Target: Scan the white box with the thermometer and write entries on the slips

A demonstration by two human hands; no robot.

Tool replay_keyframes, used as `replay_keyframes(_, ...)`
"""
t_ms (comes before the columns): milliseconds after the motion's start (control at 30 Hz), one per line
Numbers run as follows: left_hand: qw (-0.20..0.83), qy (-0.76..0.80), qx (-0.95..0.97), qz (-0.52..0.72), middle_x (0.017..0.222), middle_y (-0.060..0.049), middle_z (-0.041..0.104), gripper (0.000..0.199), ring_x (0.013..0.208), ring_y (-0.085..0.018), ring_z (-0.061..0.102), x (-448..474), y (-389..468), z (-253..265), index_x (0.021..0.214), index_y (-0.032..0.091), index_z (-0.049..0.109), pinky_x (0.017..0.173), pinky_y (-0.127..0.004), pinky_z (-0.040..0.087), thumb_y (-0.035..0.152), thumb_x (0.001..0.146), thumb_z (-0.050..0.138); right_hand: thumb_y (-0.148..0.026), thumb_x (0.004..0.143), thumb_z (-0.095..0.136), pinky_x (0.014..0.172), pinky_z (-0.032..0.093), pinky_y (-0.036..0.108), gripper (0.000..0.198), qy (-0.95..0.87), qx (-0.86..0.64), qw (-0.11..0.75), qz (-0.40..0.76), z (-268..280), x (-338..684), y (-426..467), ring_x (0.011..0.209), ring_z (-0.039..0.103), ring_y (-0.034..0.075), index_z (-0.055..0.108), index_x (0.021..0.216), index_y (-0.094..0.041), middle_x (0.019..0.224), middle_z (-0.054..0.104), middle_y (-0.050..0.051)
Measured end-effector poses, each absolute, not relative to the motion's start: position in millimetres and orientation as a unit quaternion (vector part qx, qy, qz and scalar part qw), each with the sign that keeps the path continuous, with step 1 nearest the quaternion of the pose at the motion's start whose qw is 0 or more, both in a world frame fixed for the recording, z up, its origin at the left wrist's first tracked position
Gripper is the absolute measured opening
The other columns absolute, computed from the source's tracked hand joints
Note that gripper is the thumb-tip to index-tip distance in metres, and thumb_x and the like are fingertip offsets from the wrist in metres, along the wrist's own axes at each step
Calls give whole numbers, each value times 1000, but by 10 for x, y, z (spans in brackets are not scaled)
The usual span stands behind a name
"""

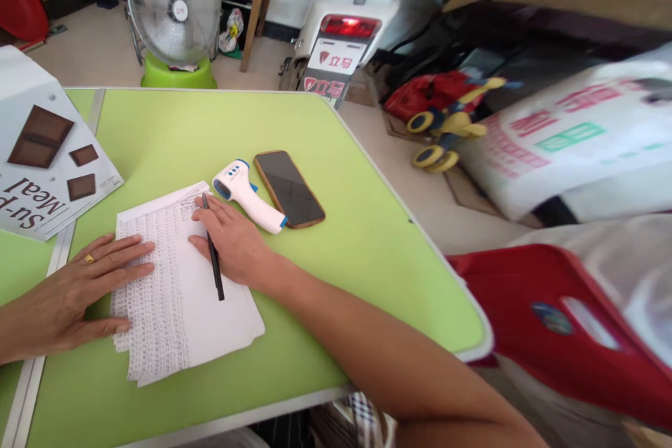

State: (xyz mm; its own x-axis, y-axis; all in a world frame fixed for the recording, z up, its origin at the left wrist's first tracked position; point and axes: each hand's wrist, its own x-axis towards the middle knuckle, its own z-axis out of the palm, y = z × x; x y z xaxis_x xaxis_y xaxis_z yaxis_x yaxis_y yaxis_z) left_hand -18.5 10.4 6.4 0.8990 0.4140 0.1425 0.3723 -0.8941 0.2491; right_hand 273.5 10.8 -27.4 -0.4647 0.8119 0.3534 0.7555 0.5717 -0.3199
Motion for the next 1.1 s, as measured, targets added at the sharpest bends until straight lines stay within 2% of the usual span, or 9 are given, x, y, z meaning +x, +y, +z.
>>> replay_keyframes(233,103,201,970,93,153,-10,40,58,143,-26,35,-193,101,52,146,23,38,120,-50,24,51,97,50,-35,99,42,108,46,56,30,-844,-472,253,36,-304,2710,112,135,49,33,56,113,-13,135,59,23)
replay_keyframes(433,110,197,969,98,153,-11,39,60,144,-27,34,-196,107,49,147,23,37,120,-51,24,51,96,52,-36,98,43,109,43,58,30,-840,-474,262,2,-257,2692,52,136,46,33,55,117,-16,138,56,22)
replay_keyframes(567,113,198,969,94,154,-11,38,60,143,-27,35,-192,104,54,147,24,37,120,-51,24,51,96,53,-34,98,46,114,38,55,28,-879,-396,264,-34,-151,2596,-102,140,42,29,57,117,-17,142,54,20)
replay_keyframes(733,97,196,972,89,153,-12,40,60,144,-28,34,-180,99,67,147,21,36,119,-51,25,51,97,50,-37,99,46,114,39,50,28,-933,-277,228,21,-143,2484,-232,141,41,24,58,116,-18,141,55,17)
replay_keyframes(867,96,198,971,88,154,-11,39,59,144,-27,35,-167,95,87,147,22,37,119,-51,25,52,97,49,-38,101,41,110,45,48,34,-926,-303,220,52,-204,2501,-173,136,48,27,58,114,-11,135,60,21)
replay_keyframes(1100,106,204,969,89,154,-9,38,59,144,-27,35,-185,94,67,148,24,37,121,-50,23,51,97,51,-36,101,40,109,47,52,29,-892,-388,221,68,-238,2662,9,137,47,27,57,111,-16,139,57,19)
